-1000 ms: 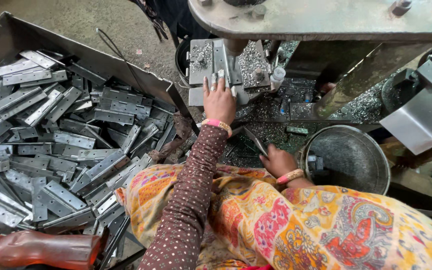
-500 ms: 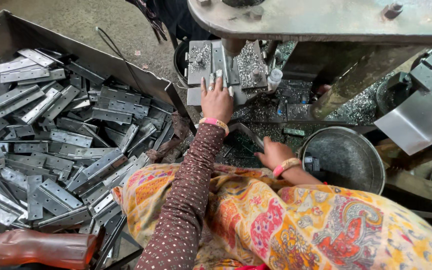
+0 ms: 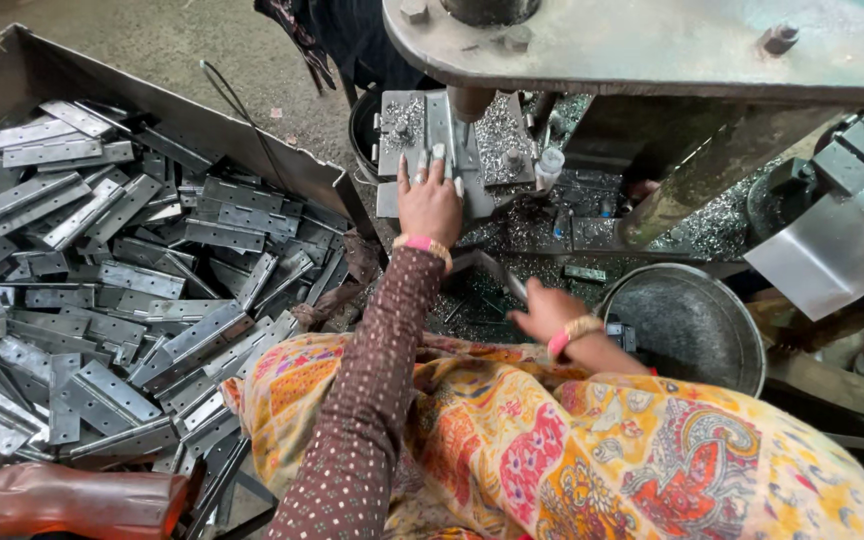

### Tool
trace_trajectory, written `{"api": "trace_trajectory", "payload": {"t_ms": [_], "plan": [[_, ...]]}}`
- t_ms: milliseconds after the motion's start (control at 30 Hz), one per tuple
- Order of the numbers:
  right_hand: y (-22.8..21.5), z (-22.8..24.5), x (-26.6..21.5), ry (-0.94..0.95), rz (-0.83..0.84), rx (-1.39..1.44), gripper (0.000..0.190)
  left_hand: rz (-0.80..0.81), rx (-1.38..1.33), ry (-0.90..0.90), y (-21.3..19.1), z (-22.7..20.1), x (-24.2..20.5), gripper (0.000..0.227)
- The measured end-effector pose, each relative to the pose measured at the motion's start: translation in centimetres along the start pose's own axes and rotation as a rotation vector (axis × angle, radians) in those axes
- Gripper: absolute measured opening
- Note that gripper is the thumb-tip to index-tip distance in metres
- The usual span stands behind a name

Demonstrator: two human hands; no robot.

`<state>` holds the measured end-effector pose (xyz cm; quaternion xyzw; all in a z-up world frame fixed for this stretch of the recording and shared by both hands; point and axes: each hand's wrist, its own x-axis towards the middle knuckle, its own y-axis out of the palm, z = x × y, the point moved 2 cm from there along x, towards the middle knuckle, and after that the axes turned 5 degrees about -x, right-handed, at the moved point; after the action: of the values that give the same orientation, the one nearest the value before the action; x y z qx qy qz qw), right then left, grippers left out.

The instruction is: The person operates a manual metal press machine, repeatedly picking up metal brackets from a bin, placing them into the press, and activating the lever to process them. The processed brackets are then discarded into a pile.

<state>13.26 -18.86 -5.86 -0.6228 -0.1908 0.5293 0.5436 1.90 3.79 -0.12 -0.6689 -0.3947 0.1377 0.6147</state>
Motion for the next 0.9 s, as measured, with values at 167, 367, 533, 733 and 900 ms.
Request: {"api": "trace_trajectory", "payload": {"t_ms": [167,367,533,733,900], "plan": [[2.0,-1.0,0.2,-0.001,-0.040,0.011,0.049,-0.070,-0.021,0.016,0.6,1.2,2.5,0.037],[7.8,-1.6,-0.5,-0.088,-0.309,0.067,0.035,-0.035,-0.022,-0.002,0.6,1.4,2.5,0.033],[3.1,-1.1,-0.6,-0.018,-0.059,0.090,0.049,0.025,-0.037,0.012,-0.7,1.4,3.1,0.032],[-3.5,1.3,-3.4,-0.059,-0.456,0.224,0.050,0.157,0.122,0.115,-3.2,-1.4,-2.2,0.029],[-4.1,1.7,-4.0,-0.130,-0.647,0.326,0.052,-0.239,0.116,0.160,-5.0,-4.2,-9.9,0.035]]}}
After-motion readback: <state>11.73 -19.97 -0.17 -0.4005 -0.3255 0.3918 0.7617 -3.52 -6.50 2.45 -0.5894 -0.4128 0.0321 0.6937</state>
